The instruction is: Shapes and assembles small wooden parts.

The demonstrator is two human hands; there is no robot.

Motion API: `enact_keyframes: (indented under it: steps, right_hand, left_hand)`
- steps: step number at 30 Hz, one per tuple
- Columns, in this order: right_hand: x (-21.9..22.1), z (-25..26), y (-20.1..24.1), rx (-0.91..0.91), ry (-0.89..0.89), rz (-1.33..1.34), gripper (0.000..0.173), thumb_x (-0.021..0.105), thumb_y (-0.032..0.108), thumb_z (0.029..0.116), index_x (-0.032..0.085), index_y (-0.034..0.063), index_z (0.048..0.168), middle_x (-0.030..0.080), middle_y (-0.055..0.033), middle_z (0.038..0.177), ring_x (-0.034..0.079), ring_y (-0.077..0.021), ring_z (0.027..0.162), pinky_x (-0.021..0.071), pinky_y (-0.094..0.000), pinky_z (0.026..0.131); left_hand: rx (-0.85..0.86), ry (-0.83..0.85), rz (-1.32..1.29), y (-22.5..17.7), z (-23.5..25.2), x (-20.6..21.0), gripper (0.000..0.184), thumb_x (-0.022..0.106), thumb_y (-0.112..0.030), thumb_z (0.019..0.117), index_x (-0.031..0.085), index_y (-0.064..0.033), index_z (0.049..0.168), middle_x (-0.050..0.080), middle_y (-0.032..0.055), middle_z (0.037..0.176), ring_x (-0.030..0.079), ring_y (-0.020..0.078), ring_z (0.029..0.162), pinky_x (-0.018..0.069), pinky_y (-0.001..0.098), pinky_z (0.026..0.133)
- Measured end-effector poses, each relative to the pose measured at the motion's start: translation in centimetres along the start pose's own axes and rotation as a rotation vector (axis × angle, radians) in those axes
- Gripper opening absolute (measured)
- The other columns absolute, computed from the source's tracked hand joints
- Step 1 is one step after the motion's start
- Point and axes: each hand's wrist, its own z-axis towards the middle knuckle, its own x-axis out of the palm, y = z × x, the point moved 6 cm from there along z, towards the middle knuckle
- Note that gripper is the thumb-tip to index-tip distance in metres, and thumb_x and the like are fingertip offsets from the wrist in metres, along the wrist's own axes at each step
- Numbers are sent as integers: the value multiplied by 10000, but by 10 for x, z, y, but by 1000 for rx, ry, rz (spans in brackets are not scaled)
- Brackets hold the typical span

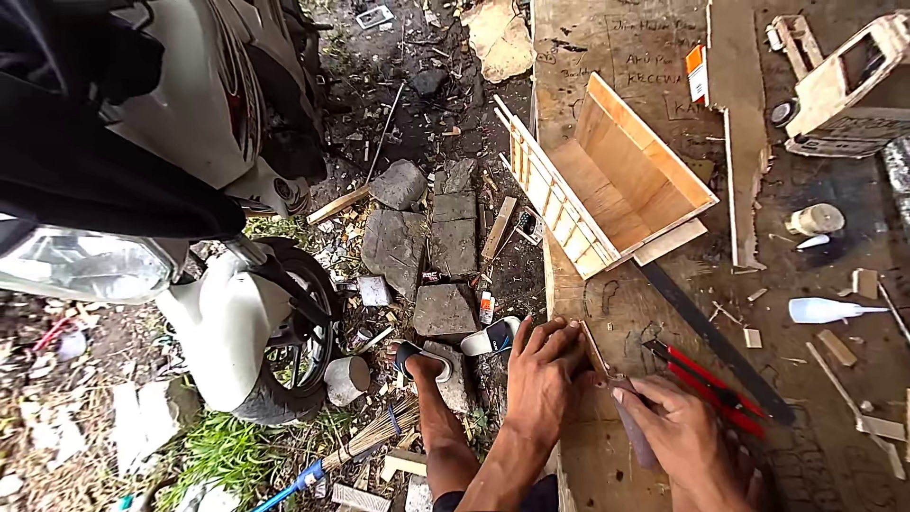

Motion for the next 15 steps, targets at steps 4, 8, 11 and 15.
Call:
enact_keyframes:
  steps: [4, 8, 11, 15]
  right_hand:
    - [2, -3, -1, 34, -9, 54, 194, 683, 190, 862, 811, 59, 925, 739, -53, 873, 692, -76, 795, 568, -225, 719]
    - [-9, -3, -7, 90, -24, 121, 176, 690, 161, 864, 788, 29, 926, 726, -63, 877, 677, -69, 797, 561, -210, 718]
    - [-5, -1, -6, 31, -27, 95, 193, 689, 185, 868, 799, 41, 935, 736, -59, 898, 683, -61, 805, 564, -204, 722]
    - [0, 8, -2, 22, 1, 53, 192, 680, 182, 873, 804, 58, 953, 740, -57, 910, 693, -86, 816, 573, -243, 732]
  left_hand:
    - [-5, -4, -9, 0, -1, 0, 376, 754, -467, 882, 800, -227, 1167, 713, -77, 1295, 604, 146, 1299, 367, 486, 1198]
    - [-9, 0, -5, 1, -3, -1, 410, 743, -505, 883, 791, -237, 1190, 704, -80, 1311, 594, 143, 1311, 372, 496, 1193]
    - [1, 17, -5, -1, -4, 0, 420, 738, -497, 892, 781, -223, 1206, 692, -67, 1336, 581, 151, 1330, 375, 493, 1195]
    - [-22, 18, -11, -2, -5, 0, 425, 740, -495, 891, 778, -223, 1215, 686, -75, 1345, 581, 146, 1328, 377, 483, 1191]
